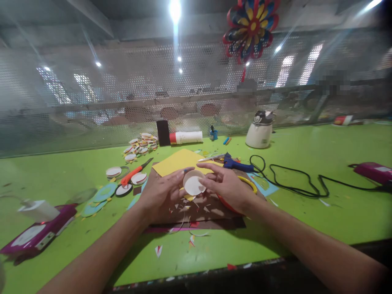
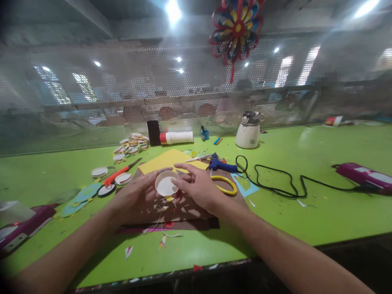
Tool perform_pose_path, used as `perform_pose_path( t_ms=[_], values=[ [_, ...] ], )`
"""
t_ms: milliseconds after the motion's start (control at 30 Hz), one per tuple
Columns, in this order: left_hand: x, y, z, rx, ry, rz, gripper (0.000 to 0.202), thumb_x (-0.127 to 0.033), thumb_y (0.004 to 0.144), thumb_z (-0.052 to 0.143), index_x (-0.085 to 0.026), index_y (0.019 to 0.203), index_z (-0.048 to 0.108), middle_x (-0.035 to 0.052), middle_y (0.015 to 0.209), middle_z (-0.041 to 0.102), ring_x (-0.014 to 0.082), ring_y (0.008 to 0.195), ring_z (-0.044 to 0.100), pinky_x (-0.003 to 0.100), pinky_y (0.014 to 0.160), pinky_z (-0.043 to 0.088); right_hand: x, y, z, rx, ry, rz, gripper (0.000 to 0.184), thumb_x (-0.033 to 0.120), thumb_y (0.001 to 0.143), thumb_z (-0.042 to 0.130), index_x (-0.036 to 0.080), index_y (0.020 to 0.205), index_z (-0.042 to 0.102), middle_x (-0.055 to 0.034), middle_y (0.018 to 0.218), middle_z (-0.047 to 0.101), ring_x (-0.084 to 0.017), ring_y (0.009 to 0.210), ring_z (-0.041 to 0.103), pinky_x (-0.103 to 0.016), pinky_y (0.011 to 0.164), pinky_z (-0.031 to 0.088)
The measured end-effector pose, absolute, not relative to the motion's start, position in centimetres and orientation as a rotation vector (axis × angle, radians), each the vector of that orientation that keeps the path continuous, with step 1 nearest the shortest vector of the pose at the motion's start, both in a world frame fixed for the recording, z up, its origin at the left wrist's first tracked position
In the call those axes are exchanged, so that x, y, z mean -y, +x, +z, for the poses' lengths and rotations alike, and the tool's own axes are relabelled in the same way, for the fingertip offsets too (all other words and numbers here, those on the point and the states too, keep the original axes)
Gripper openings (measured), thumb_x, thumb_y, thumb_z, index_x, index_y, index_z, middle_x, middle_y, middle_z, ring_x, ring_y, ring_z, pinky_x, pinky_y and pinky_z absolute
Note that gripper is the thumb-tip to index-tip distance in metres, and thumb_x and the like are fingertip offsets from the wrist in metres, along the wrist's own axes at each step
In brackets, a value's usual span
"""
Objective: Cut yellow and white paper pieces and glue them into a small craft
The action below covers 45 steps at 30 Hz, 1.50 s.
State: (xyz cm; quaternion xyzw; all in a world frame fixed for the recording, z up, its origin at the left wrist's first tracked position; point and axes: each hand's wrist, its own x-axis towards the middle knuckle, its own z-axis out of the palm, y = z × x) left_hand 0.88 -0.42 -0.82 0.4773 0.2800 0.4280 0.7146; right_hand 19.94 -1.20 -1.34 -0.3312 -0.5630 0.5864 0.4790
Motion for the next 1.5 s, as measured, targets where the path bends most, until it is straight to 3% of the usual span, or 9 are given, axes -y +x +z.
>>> perform_pose_path(
  t_ms=[133, 467, 667, 833, 933, 1100, 1267, 1400, 1500],
  values=[
    [0.5, 0.9, -1.2, -0.562, 1.08, 0.869, 0.031, -0.032, 0.089, 0.055, -0.014, 0.111, 0.065, 0.0129, 0.118, 0.064, 0.0216, 0.1, 0.062, 0.035, 0.093, 0.046, 1.4, 20.0, -1.1, 1.42, -0.81, 1.379, 0.052, 0.022, 0.08, 0.068, 0.017, 0.128, 0.048, 0.004, 0.067, 0.066, -0.011, 0.056, 0.064, -0.025, 0.056, 0.057],
    [0.8, 0.5, -1.3, -0.38, 1.231, 0.794, 0.04, -0.029, 0.086, 0.06, -0.025, 0.125, 0.058, 0.0105, 0.128, 0.058, 0.0229, 0.102, 0.061, 0.036, 0.087, 0.048, 1.5, 20.0, -1.2, 1.443, -0.737, 1.387, 0.044, 0.023, 0.075, 0.072, 0.02, 0.116, 0.058, -0.0009, 0.086, 0.071, -0.012, 0.062, 0.067, -0.03, 0.061, 0.059],
    [0.4, 0.1, -1.8, -0.387, 1.163, 0.827, 0.04, -0.027, 0.086, 0.06, -0.023, 0.125, 0.058, 0.0108, 0.121, 0.062, 0.0236, 0.101, 0.061, 0.037, 0.084, 0.051, 1.6, 19.8, -1.0, 1.479, -0.759, 1.347, 0.038, 0.03, 0.073, 0.074, 0.017, 0.108, 0.064, -0.0011, 0.077, 0.071, -0.012, 0.06, 0.065, -0.029, 0.062, 0.057],
    [-0.4, -0.4, -1.4, -0.402, 1.137, 0.966, 0.04, -0.03, 0.08, 0.067, -0.021, 0.119, 0.062, 0.0098, 0.111, 0.067, 0.023, 0.095, 0.064, 0.034, 0.085, 0.051, 1.1, 20.3, -1.0, 1.501, -0.957, 0.999, 0.033, 0.044, 0.082, 0.061, 0.015, 0.097, 0.067, -0.0038, 0.078, 0.069, -0.011, 0.056, 0.06, -0.026, 0.055, 0.053],
    [-0.8, -0.9, -0.8, -0.396, 1.14, 0.995, 0.041, -0.028, 0.079, 0.069, -0.021, 0.119, 0.063, 0.0107, 0.113, 0.067, 0.0234, 0.092, 0.066, 0.034, 0.084, 0.052, 0.3, 21.3, -0.9, 1.735, -1.116, 0.686, 0.041, 0.048, 0.091, 0.045, 0.014, 0.102, 0.065, -0.0043, 0.076, 0.069, -0.013, 0.059, 0.06, -0.027, 0.058, 0.053],
    [-1.3, -1.6, -0.5, -0.4, 1.076, 1.058, 0.036, -0.031, 0.085, 0.061, -0.017, 0.118, 0.063, 0.0141, 0.109, 0.068, 0.022, 0.089, 0.065, 0.029, 0.072, 0.053, -0.3, 24.0, 0.1, 2.146, -1.322, 0.39, 0.028, 0.037, 0.086, 0.053, 0.017, 0.09, 0.072, -0.0082, 0.086, 0.072, -0.023, 0.077, 0.063, -0.036, 0.072, 0.049],
    [-1.6, -1.5, -0.2, -0.403, 0.959, 1.127, 0.039, -0.033, 0.09, 0.053, -0.017, 0.125, 0.059, 0.0163, 0.101, 0.069, 0.021, 0.084, 0.064, 0.026, 0.064, 0.05, 1.0, 27.4, -0.9, 2.475, -1.394, 0.172, 0.024, 0.032, 0.079, 0.061, 0.02, 0.096, 0.072, -0.0132, 0.101, 0.068, -0.031, 0.099, 0.057, -0.043, 0.086, 0.044],
    [-1.4, -1.5, 0.1, -0.352, 0.929, 1.137, 0.043, -0.03, 0.09, 0.051, -0.016, 0.13, 0.055, 0.0185, 0.102, 0.069, 0.0226, 0.085, 0.064, 0.028, 0.066, 0.049, 1.8, 28.6, -1.8, 2.664, -1.402, 0.097, 0.039, 0.019, 0.079, 0.055, 0.023, 0.117, 0.064, -0.0124, 0.125, 0.058, -0.029, 0.116, 0.051, -0.038, 0.092, 0.042],
    [-1.4, -1.6, 0.3, -0.343, 0.919, 1.138, 0.043, -0.028, 0.09, 0.049, -0.015, 0.131, 0.054, 0.0199, 0.104, 0.069, 0.0224, 0.085, 0.064, 0.028, 0.068, 0.049, 1.5, 28.2, -1.7, 2.637, -1.534, 0.156, 0.052, 0.016, 0.074, 0.055, 0.025, 0.126, 0.056, -0.0123, 0.131, 0.053, -0.029, 0.115, 0.052, -0.036, 0.087, 0.044]
  ],
)
